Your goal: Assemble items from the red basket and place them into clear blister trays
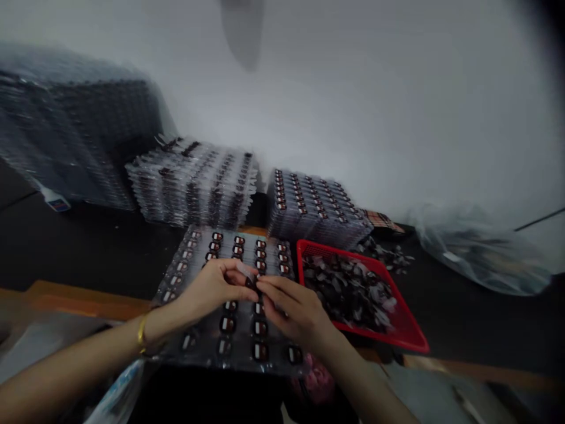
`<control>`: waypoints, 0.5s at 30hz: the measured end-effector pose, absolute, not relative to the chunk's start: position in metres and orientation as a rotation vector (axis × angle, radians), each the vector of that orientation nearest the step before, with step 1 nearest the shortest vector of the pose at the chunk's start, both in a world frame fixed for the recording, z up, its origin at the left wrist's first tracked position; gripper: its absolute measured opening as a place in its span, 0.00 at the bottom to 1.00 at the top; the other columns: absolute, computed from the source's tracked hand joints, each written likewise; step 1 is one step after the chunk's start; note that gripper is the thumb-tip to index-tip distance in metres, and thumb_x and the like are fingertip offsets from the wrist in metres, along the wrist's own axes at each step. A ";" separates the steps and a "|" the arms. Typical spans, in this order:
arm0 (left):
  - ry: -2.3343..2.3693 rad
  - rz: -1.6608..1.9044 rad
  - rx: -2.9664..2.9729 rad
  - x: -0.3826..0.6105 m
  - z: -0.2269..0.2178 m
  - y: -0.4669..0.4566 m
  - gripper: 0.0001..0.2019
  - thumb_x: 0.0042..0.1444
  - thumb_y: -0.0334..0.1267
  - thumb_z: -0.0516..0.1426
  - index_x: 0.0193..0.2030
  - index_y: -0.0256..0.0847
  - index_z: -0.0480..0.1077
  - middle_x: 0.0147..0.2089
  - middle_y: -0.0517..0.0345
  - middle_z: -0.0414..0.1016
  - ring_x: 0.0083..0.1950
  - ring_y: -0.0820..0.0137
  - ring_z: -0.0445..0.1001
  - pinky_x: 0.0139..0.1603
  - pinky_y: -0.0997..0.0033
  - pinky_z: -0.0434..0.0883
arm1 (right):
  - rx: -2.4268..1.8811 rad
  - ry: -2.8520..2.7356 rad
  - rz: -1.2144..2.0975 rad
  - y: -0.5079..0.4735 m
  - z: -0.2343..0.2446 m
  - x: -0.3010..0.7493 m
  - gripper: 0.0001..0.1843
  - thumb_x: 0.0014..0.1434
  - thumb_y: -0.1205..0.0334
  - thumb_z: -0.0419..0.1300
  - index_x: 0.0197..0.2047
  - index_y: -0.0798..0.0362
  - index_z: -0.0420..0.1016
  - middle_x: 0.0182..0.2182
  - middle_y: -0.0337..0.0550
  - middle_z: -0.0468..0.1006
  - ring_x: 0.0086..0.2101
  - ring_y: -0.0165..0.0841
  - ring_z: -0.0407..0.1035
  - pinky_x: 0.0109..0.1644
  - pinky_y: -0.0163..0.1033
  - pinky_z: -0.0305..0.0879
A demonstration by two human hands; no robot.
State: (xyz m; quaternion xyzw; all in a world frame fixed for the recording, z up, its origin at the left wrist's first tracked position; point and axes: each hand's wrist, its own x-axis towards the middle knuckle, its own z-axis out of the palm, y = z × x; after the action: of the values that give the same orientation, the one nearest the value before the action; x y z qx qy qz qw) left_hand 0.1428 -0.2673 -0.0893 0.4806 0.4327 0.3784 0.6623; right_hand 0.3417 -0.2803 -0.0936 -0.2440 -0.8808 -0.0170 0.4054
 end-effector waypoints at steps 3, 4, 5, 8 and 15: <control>0.954 0.847 1.031 0.140 -0.095 -0.265 0.20 0.32 0.34 0.72 0.35 0.35 0.74 0.27 0.65 0.76 0.29 0.76 0.72 0.34 0.77 0.68 | -0.611 -2.186 -0.028 -0.278 -0.101 0.338 0.12 0.64 0.68 0.56 0.50 0.56 0.73 0.40 0.49 0.82 0.40 0.32 0.78 0.45 0.33 0.78; 0.948 0.835 1.023 0.139 -0.097 -0.263 0.21 0.31 0.35 0.72 0.35 0.35 0.74 0.27 0.64 0.76 0.28 0.77 0.71 0.33 0.77 0.67 | -0.614 -2.195 -0.041 -0.276 -0.105 0.338 0.12 0.66 0.67 0.55 0.50 0.55 0.73 0.40 0.48 0.82 0.40 0.32 0.79 0.45 0.33 0.78; 0.942 0.816 1.017 0.137 -0.100 -0.262 0.23 0.30 0.37 0.73 0.35 0.34 0.74 0.27 0.65 0.75 0.28 0.77 0.70 0.33 0.78 0.66 | -0.619 -2.210 -0.055 -0.273 -0.110 0.339 0.12 0.67 0.64 0.53 0.51 0.55 0.73 0.40 0.49 0.82 0.40 0.33 0.79 0.45 0.32 0.78; 0.932 0.742 1.034 0.129 -0.104 -0.252 0.29 0.27 0.42 0.74 0.37 0.34 0.72 0.26 0.66 0.72 0.26 0.78 0.67 0.31 0.78 0.65 | -0.573 -2.224 -0.131 -0.260 -0.127 0.341 0.17 0.71 0.61 0.47 0.53 0.53 0.73 0.40 0.47 0.83 0.40 0.32 0.79 0.44 0.30 0.77; 0.949 0.475 2.058 0.105 -0.054 -0.222 0.11 0.45 0.38 0.69 0.34 0.37 0.76 0.33 0.59 0.78 0.33 0.73 0.72 0.34 0.77 0.64 | -0.577 -2.257 -0.088 -0.235 -0.147 0.315 0.16 0.69 0.63 0.47 0.46 0.48 0.77 0.36 0.42 0.83 0.32 0.31 0.79 0.38 0.28 0.77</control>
State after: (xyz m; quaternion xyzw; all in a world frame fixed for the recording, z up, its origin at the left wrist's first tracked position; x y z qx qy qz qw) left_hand 0.1047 -0.2216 -0.0536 0.8140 0.3754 0.1881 0.4013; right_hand 0.3145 -0.2352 -0.1469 -0.2275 -0.8898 -0.0348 0.3941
